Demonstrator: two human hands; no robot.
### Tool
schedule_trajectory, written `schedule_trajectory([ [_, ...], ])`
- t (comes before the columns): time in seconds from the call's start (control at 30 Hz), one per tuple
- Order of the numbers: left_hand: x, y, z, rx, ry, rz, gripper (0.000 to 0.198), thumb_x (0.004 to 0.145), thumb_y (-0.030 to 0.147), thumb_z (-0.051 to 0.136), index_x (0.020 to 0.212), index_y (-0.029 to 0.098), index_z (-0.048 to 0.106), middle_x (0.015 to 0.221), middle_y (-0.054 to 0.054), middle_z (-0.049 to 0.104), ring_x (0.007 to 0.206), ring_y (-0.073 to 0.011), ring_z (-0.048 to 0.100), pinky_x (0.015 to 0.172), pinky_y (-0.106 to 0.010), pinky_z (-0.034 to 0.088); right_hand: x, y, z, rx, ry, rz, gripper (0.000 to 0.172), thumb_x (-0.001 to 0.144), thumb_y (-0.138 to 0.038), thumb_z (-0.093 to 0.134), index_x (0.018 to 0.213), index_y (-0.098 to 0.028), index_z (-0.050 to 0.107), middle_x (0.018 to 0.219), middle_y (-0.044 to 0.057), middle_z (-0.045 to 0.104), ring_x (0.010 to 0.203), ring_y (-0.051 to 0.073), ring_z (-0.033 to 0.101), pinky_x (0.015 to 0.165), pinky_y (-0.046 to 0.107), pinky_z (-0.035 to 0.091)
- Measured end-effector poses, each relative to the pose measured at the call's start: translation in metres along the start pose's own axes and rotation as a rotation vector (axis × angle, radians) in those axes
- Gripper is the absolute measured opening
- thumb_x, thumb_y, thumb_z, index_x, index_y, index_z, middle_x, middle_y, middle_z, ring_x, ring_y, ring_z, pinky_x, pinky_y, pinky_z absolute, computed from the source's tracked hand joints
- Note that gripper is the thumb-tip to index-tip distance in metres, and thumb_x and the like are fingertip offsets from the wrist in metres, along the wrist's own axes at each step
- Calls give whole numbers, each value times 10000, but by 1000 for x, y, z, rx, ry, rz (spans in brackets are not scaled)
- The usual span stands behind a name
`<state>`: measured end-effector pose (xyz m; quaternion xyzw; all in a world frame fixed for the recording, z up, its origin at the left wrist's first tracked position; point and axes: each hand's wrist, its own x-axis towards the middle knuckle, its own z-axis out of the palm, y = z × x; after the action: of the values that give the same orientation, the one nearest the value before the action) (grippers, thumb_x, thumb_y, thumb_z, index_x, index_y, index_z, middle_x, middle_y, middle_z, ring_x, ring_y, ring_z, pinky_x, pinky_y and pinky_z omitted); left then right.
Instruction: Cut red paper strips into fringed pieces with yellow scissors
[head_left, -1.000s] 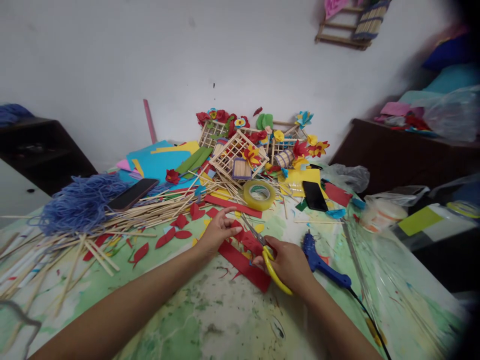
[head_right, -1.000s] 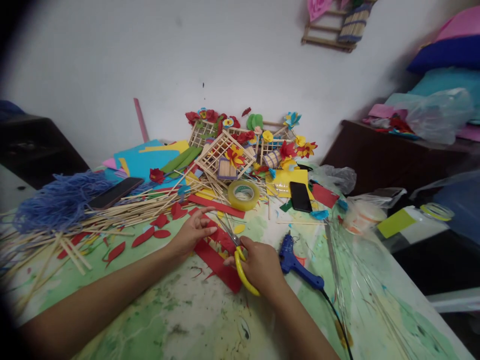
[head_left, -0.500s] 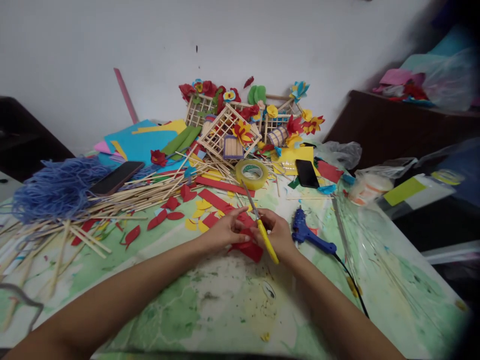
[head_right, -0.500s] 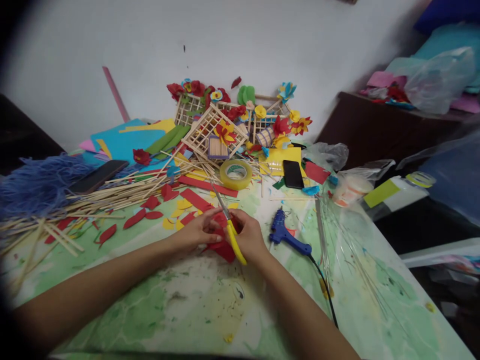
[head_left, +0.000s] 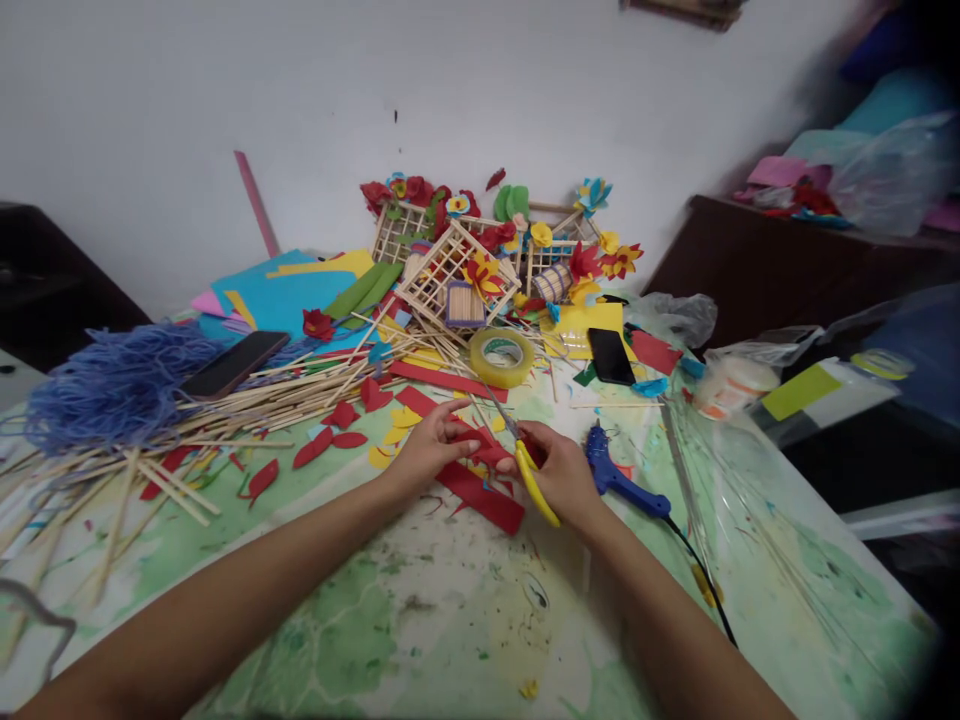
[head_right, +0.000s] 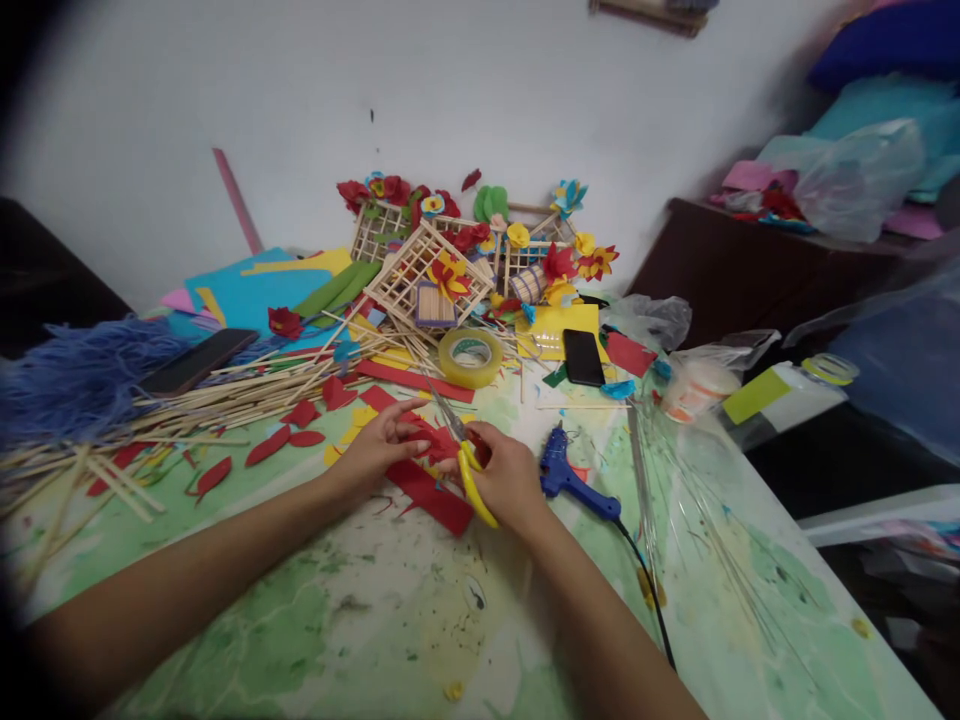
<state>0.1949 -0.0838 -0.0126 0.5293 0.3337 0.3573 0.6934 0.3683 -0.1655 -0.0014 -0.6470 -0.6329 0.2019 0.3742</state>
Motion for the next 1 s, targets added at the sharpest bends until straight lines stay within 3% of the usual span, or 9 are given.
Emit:
schedule_trajectory([
  [0.1, 5, 1, -6, -48, 23, 26, 689, 601, 206, 737, 1213, 195, 422, 684, 41, 587, 606, -109, 595, 595, -217, 443, 1, -5, -14, -352, -34, -43, 354, 728, -458, 570, 991, -222, 586, 686, 1, 612, 609, 157, 537, 559, 241, 329],
  [0.27, 10, 3, -13, -80, 70, 65, 671, 602, 205, 739, 1198, 200, 431, 666, 55, 560, 612, -100, 585, 586, -201, 436, 2, -11, -18, -551, -122, -62, 551, 712, -541, 560, 1163, -228, 517, 953, 82, 624, 872, 230, 571, 703, 274, 357],
  [0.57, 12, 4, -15, -71, 31, 60, 702, 593, 171, 728, 1219, 201, 412, 709, 31, 613, 618, -112, 601, 576, -206, 454, 2, -17, -20, -587, -262, -29, 578, 741, -555, 512, 1222, -235, 490, 974, 82, 617, 886, 231, 564, 711, 281, 358],
  [1.0, 12, 4, -13, -99, -1, 46, 710, 570, 121, 698, 1214, 172, 404, 691, 23, 636, 594, -127, 612, 545, -210, 464, 3, -17, -19, -563, -317, -2, 605, 739, -513, 535, 1263, -219, 465, 1059, 95, 617, 964, 230, 559, 780, 275, 361],
])
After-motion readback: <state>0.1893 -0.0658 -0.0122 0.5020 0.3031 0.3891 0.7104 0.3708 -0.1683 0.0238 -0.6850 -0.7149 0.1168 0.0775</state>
